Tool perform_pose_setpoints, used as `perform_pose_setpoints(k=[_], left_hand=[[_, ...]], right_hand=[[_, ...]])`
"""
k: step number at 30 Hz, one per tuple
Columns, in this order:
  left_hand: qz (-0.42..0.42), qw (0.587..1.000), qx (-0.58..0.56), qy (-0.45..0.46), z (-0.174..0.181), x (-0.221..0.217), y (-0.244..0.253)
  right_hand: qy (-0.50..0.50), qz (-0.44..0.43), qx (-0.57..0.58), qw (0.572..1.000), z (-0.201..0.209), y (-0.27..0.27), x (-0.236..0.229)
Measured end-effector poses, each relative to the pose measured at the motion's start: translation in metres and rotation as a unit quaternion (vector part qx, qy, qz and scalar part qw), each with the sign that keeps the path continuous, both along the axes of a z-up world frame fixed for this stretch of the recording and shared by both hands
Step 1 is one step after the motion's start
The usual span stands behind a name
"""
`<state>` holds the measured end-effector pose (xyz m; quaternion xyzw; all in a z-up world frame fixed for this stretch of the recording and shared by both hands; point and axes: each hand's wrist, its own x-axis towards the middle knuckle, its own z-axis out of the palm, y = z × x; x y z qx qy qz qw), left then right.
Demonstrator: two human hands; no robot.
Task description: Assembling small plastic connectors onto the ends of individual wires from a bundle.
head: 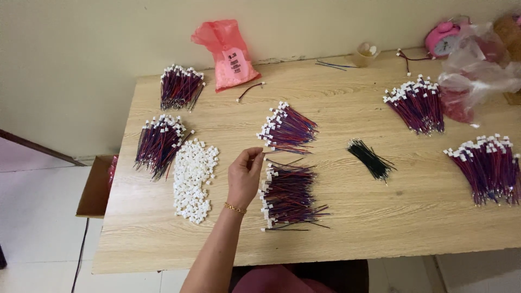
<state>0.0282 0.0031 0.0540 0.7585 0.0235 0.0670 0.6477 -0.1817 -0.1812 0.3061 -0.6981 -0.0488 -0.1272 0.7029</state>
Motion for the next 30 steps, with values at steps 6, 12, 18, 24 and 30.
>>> perform_pose_setpoints(k=[6, 12, 18, 24, 30], left_hand=[[-0.014, 0.997, -0.070, -0.023, 0.018, -0.011, -0.006], [-0.016, 0.995, -0.081, 0.059, 0.045, -0.026, -0.015], [-0.050, 0.987, -0.149, 0.028, 0.025, -0.036, -0.023], [-0.073, 0.977, -0.193, 0.043, 0.022, -0.040, -0.029], [-0.081, 0.980, -0.176, 0.049, 0.016, -0.041, -0.030]], right_hand=[[-0.003, 0.021, -0.014, 1.000, -0.021, -0.001, 0.035], [0.174, 0.086, -0.139, 0.971, -0.098, -0.012, 0.116], [0.118, 0.082, -0.201, 0.969, -0.166, -0.007, 0.154], [0.130, 0.048, -0.213, 0.967, -0.175, -0.001, 0.160], [0.104, 0.050, -0.207, 0.971, -0.188, 0.001, 0.168]])
